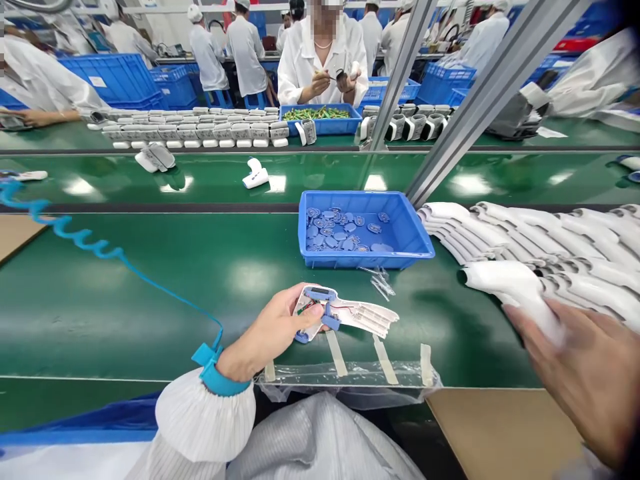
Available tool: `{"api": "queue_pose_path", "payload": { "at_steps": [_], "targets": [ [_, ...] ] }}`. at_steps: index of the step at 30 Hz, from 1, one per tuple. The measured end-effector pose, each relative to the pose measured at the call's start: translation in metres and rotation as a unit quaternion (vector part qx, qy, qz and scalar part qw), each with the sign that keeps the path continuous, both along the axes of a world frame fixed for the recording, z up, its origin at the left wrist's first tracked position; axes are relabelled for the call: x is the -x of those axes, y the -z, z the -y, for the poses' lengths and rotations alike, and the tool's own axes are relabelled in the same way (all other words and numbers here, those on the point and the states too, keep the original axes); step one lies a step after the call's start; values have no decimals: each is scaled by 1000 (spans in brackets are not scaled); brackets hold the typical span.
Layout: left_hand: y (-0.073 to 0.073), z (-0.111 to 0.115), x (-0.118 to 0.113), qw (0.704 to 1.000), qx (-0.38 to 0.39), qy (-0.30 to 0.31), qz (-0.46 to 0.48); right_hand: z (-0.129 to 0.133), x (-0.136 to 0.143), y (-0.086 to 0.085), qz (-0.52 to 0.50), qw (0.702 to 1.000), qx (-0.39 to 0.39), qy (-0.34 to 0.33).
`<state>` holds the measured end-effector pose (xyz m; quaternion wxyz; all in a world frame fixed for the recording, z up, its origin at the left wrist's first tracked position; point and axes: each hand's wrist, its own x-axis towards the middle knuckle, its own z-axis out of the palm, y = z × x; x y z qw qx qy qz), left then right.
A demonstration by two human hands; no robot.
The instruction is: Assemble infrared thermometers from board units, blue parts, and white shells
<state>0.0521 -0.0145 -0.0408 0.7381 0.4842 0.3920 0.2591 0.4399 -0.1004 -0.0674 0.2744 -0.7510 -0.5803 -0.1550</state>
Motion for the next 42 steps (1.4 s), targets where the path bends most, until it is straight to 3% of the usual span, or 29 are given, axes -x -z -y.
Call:
{"api": "queue_pose_path", "payload": {
  "at_steps": [3,6,10,14,17,19,21,24,26,27,30,32,36,39,42],
  "targets": [
    [0,-3,0,1000,-17,17,-3,2,47,-21,61,996,-31,-54],
    [-1,-4,-2,999,-26,16,-17,0,104,-39,56,987,18,-151],
    [-1,-5,-3,999,-47,18,6,-11,160,-47,109,967,12,-230],
    [2,-4,-3,997,-79,13,-13,-25,182,-42,130,949,37,-285],
    [3,-1,-3,992,-124,26,-25,-34,184,-40,35,938,156,-309],
    [2,3,-2,987,-151,41,-46,-37,182,-45,-70,920,255,-288],
    [1,9,-2,979,-182,45,-82,-38,179,-53,-161,885,340,-274],
    [3,18,-3,954,-259,15,-147,-37,175,-62,-307,796,421,-308],
    [10,24,-4,922,-335,-17,-193,-35,174,-63,-403,744,421,-328],
    [14,27,-4,903,-373,-31,-212,-33,175,-63,-436,734,404,-328],
    [27,33,-3,860,-445,-63,-240,-27,179,-60,-457,740,370,-327],
    [32,35,-2,858,-438,-78,-258,-24,184,-61,-441,751,373,-319],
    [31,35,-2,878,-386,-80,-272,-18,190,-64,-427,762,377,-310],
    [25,32,0,891,-361,-82,-261,-13,187,-62,-392,790,362,-300],
    [13,26,4,924,-295,16,-243,-13,180,-55,-320,818,335,-341]
  ]
}}
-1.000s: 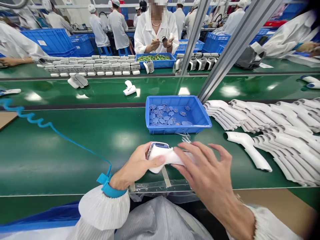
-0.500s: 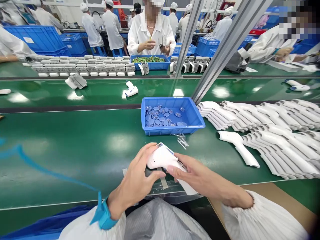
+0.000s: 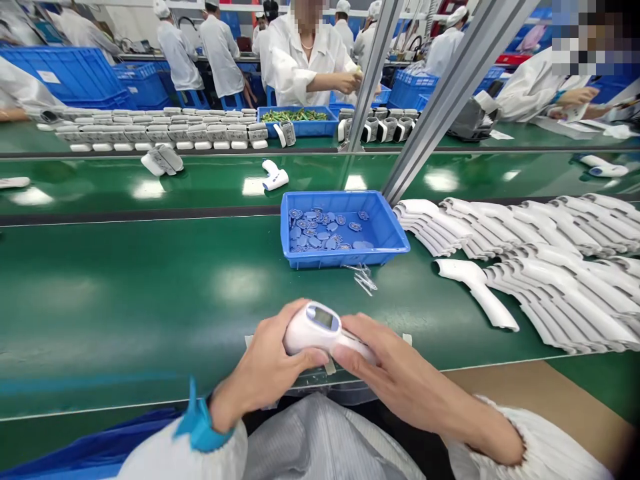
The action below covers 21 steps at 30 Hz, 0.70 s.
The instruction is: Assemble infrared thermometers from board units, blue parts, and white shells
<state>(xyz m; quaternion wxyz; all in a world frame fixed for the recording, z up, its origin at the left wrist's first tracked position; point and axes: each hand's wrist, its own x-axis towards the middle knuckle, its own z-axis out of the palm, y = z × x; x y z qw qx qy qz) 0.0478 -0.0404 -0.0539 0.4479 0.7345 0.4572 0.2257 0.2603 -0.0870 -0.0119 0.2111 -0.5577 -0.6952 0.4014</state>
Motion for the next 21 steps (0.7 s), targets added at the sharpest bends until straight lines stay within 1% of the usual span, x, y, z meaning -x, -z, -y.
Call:
{"api": "queue_pose_path", "payload": {
  "at_steps": [1,2,3,5,6,9,12,14,16,19,21],
  "targets": [
    [-5,-2,0,999,30,21,-13,-3,0,2,4,999,-36,3],
    [-10,-4,0,998,49,27,-28,-9,3,3,0,997,-75,21],
    [-16,-6,-1,998,51,21,-38,-15,9,3,-10,992,-113,52],
    [-24,-10,-5,999,24,-4,-26,-31,30,3,-26,976,-176,129],
    [-27,-11,-8,1000,11,-3,-8,-39,42,2,-21,966,-203,156],
    [-26,-13,-12,999,-3,25,36,-56,75,4,51,932,-303,195],
    [-15,-11,-14,998,-47,45,8,-62,86,9,115,897,-389,176],
    [-8,-8,-16,994,-101,34,-40,-61,83,12,115,889,-412,164],
    [-5,-7,-17,988,-134,28,-73,-58,77,11,100,882,-421,187],
    [-9,-8,-18,986,-137,58,-78,-54,74,5,102,881,-404,224],
    [-14,-9,-18,981,-146,77,-103,-52,76,2,123,884,-399,212]
  ]
}}
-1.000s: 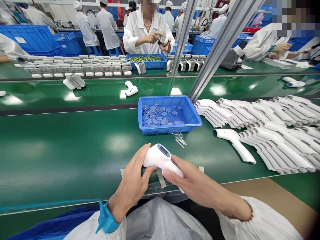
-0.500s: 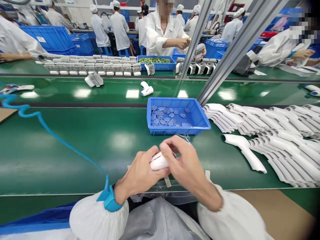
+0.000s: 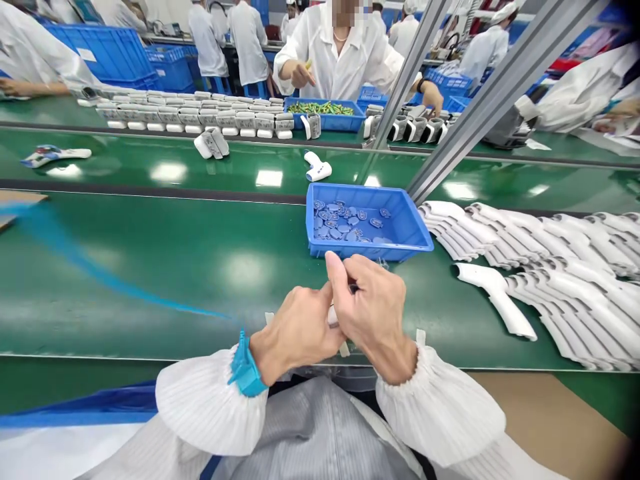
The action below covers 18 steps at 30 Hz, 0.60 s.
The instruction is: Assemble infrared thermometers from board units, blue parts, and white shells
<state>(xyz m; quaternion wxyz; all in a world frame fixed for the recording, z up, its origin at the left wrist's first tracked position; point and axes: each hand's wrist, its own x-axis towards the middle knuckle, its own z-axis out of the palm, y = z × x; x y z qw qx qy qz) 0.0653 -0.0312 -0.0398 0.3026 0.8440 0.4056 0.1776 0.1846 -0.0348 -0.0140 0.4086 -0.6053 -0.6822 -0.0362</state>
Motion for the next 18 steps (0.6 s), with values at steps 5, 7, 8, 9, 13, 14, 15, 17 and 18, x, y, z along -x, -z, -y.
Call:
{"api": "queue_pose_path", "payload": {
  "at_steps": [5,7,8,9,13,14,15,17,18],
  "targets": [
    [-4,4,1,996,-47,-27,-73,2,5,0,17,998,-61,-12],
    [-2,8,2,999,-36,-21,-11,6,4,0,4,996,-86,3],
    [-2,10,2,999,-18,-13,31,9,2,-1,1,995,-95,9],
    [-1,11,2,998,7,-3,69,12,0,-1,2,995,-98,12],
    [0,16,0,997,25,20,75,18,-6,-2,62,996,-68,-10],
    [1,17,-1,999,-2,17,45,17,-7,-1,76,994,-73,-21],
    [2,18,-1,999,-31,9,14,16,-7,0,84,992,-84,-30],
    [3,19,-2,997,-68,-14,-20,14,-7,2,82,991,-103,-36],
    [4,20,-2,997,-68,-22,-21,14,-6,4,77,991,-108,-28]
  ]
}}
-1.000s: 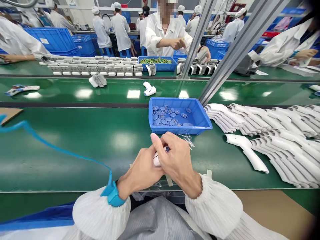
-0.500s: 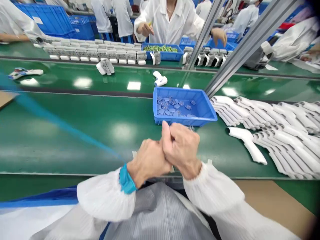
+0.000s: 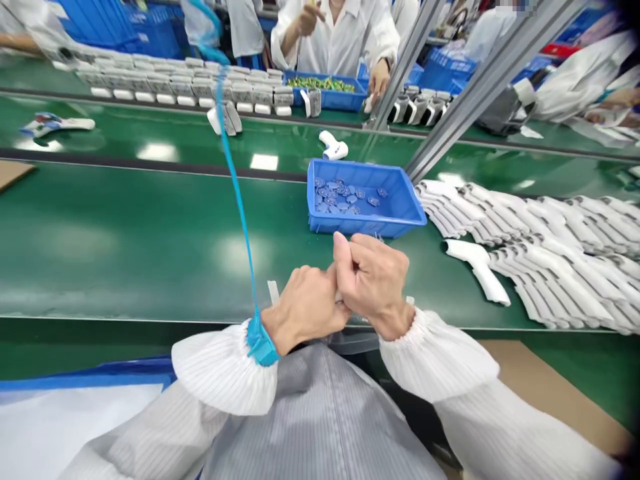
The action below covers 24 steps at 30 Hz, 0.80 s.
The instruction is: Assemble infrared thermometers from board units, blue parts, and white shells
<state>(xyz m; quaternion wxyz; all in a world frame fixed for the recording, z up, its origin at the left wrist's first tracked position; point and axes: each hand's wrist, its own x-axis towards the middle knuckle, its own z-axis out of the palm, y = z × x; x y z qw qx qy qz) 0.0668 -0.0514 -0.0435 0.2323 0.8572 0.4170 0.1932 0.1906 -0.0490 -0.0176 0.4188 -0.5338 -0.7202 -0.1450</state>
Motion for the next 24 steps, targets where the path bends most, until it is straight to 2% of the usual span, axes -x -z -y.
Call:
{"api": "queue_pose_path", "payload": {
  "at_steps": [2,4,6,9,12,15,18,20,24],
  "targets": [
    [1,1,0,1000,23,9,10,1,2,2,-1,1000,4,16],
    [1,3,0,998,46,48,3,5,3,4,15,1000,14,13],
    [-1,3,-2,997,37,65,-24,9,4,5,25,1000,18,-2],
    [-4,3,-2,999,-1,28,-41,10,4,5,-11,1000,10,7],
    [-6,3,1,997,53,17,58,10,4,1,-72,996,22,47],
    [-5,4,7,975,143,17,171,11,2,-5,-126,988,39,75],
    [-2,4,10,967,171,2,188,11,-3,-8,-156,980,88,90],
    [1,2,9,969,168,2,179,8,-6,-7,-120,981,133,80],
    [8,4,2,985,92,-29,145,0,-5,4,-45,981,165,91]
  ]
}}
